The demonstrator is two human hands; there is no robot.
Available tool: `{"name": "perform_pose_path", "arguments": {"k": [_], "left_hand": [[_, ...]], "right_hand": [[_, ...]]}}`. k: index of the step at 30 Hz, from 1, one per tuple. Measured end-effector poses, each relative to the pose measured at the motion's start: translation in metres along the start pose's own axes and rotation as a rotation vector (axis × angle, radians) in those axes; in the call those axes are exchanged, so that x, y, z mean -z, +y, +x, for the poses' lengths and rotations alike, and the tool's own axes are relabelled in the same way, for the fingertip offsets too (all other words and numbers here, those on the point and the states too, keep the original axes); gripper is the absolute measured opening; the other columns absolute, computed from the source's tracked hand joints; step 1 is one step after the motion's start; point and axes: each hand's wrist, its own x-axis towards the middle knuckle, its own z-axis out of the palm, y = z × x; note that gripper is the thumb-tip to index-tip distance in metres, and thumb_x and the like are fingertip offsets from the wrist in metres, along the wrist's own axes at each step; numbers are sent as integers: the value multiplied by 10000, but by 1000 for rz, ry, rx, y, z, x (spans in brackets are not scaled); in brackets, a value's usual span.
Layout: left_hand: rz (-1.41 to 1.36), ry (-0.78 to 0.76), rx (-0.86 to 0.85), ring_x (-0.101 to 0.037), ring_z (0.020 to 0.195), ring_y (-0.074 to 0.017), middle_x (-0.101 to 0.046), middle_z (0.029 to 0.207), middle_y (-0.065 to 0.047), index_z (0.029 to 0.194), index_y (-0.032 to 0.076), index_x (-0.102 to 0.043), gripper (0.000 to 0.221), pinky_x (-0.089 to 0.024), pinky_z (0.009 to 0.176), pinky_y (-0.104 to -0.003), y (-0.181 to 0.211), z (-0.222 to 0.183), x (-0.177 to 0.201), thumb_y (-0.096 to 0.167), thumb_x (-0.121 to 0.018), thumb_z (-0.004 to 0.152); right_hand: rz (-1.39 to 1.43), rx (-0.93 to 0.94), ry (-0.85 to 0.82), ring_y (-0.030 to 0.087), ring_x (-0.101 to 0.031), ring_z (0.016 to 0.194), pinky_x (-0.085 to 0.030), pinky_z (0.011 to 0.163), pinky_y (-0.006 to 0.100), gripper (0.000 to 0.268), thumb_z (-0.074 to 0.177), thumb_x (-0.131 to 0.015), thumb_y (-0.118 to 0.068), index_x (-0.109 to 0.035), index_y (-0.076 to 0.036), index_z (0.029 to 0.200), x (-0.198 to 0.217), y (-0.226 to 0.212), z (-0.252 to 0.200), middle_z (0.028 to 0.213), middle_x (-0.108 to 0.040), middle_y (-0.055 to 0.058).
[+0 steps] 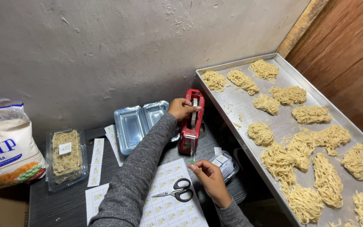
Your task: The person loads a roll of tape into a red tape dispenser, then cuts a strip of printed labels into individual pieces using scissors. The cut labels are placed into a small plastic container. The person also handles a sheet of labels and plastic food containers on the table.
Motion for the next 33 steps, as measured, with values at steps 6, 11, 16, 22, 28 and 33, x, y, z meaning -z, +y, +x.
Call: {"name": "perform_pose_path", "arguments": {"k": [6, 11, 16, 22, 28, 33], "left_hand": [[-79, 2, -36, -632, 710, -123, -690, 786, -14, 771, 127, -632, 327, -531, 671, -269, 4, 0, 5, 327, -875, 681], [-108, -16, -48, -514, 549, -90, -608, 707, 2, 799, 122, -608, 334, -467, 523, -247, 10, 4, 2, 296, -877, 704], [-75, -15, -9, -564, 645, -120, -621, 761, -12, 805, 116, -604, 339, -534, 571, -269, 12, 6, 2, 288, -876, 703], [-30, -32, 0, -572, 641, -122, -607, 733, -13, 777, 118, -592, 351, -557, 577, -277, 17, 1, 4, 311, -876, 703], [-38, -24, 27, -563, 601, -114, -624, 763, -21, 862, 114, -599, 390, -540, 551, -255, 16, -5, 3, 300, -887, 675], [140, 120, -133, -594, 725, -116, -644, 784, 14, 918, 102, -672, 377, -528, 700, -287, -15, -7, -13, 437, -776, 780]], "right_hand": [[17, 22, 9, 58, -418, 557, -376, 534, 202, 140, 905, -698, -124, -693, -40, 793, 2, 2, 1, 625, -532, -23], [16, 8, 15, 63, -429, 569, -376, 537, 205, 126, 904, -693, -120, -712, -26, 821, 2, 3, 4, 645, -551, -14], [-7, 26, 12, 69, -456, 583, -404, 558, 209, 127, 899, -694, -131, -729, -25, 839, 1, 4, 5, 657, -578, -9], [30, 6, 6, 52, -387, 537, -338, 500, 199, 143, 909, -697, -108, -686, -35, 787, 1, 3, 3, 607, -502, -30], [2, 11, -9, 60, -412, 553, -363, 517, 199, 129, 904, -697, -124, -706, -35, 811, -2, 4, 4, 628, -530, -25], [10, 7, -31, 58, -423, 579, -372, 547, 206, 142, 903, -701, -115, -682, -36, 786, -6, 4, 3, 644, -531, -20]]}}
